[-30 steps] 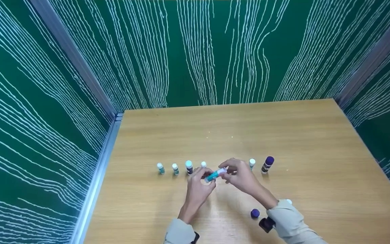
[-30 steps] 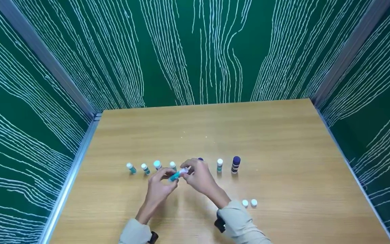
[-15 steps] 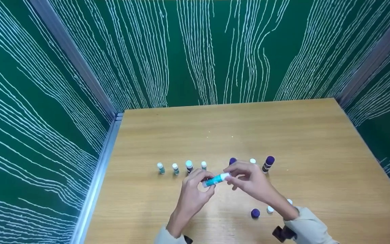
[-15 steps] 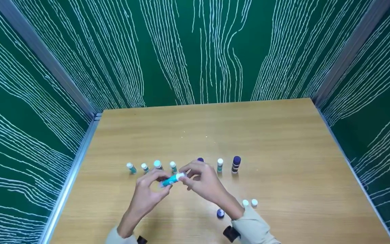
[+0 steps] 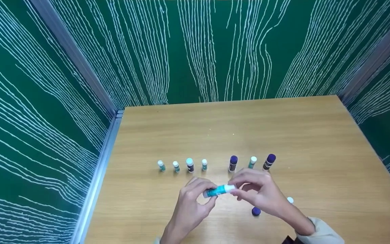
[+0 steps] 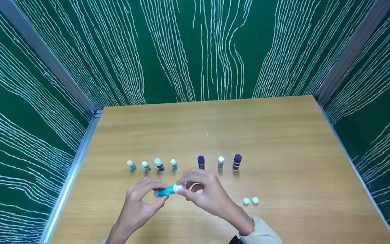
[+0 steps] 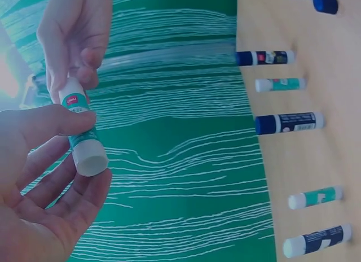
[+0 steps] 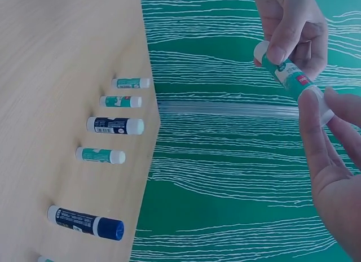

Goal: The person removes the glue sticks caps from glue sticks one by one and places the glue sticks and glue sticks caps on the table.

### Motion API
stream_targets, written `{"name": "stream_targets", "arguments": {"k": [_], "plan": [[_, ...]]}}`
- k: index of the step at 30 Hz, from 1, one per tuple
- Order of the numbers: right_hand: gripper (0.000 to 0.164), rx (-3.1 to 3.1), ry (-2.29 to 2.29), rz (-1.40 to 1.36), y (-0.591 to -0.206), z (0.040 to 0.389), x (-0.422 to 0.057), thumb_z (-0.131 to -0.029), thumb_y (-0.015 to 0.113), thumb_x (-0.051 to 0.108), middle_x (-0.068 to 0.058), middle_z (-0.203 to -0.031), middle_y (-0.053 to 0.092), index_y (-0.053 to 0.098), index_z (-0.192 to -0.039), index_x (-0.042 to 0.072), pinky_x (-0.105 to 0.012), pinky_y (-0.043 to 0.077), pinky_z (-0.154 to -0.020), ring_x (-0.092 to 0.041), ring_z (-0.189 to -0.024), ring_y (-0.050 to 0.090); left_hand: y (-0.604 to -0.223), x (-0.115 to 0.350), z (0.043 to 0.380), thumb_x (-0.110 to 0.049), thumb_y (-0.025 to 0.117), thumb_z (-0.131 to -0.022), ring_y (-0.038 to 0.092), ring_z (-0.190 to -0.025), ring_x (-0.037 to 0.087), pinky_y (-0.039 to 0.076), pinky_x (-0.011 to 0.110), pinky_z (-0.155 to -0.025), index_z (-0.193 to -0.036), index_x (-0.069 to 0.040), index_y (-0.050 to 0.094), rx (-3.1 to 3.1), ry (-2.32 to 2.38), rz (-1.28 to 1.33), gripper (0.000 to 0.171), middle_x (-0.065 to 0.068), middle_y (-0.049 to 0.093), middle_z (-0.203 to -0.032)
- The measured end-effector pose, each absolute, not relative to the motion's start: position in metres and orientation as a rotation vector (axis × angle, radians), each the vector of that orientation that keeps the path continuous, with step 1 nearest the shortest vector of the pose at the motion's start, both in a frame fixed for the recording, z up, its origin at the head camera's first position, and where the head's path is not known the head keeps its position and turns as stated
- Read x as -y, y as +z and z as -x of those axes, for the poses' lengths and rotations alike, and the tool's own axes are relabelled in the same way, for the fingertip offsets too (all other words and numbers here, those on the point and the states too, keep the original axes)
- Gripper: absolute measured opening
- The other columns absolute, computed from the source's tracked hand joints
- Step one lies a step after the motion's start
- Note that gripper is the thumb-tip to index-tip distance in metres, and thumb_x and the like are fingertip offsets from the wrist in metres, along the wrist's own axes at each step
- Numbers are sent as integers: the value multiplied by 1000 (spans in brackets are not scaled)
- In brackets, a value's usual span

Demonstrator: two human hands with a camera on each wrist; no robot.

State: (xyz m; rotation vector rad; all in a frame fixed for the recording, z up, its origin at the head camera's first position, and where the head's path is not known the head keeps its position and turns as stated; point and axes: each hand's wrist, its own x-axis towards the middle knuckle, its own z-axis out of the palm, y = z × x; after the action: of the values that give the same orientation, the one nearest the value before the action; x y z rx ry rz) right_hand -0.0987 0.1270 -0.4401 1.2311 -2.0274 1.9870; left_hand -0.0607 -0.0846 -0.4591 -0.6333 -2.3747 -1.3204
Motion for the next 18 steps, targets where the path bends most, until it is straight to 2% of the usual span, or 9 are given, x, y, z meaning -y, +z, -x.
{"name": "stream_targets", "arguments": {"k": [7, 13, 18], "plan": [[32, 2032, 1979, -1221, -437, 93, -135, -73, 67, -21, -17, -91, 63, 68, -99, -3, -32, 56, -49, -20, -71, 64, -457, 85, 56, 1, 76, -74, 55, -81, 6, 51, 21, -69, -93, -14, 69, 2379, -1369, 632, 25, -10, 65, -92], [30, 2060, 1935, -1166, -421, 88, -142, -73, 67, -21, -18, -91, 63, 68, -97, -3, -31, 56, -49, -20, -71, 64, -460, 89, 55, 1, 76, -74, 58, -83, 7, 52, 23, -71, -94, -14, 70, 2387, -1411, 594, 26, -7, 67, -93], [28, 2097, 1927, -1090, -423, 88, -152, -74, 67, -20, -18, -90, 63, 68, -95, -3, -30, 55, -49, -19, -71, 64, -467, 89, 57, 2, 76, -74, 60, -84, 8, 53, 24, -72, -93, -14, 70, 2375, -1435, 574, 25, -6, 67, -93]]}}
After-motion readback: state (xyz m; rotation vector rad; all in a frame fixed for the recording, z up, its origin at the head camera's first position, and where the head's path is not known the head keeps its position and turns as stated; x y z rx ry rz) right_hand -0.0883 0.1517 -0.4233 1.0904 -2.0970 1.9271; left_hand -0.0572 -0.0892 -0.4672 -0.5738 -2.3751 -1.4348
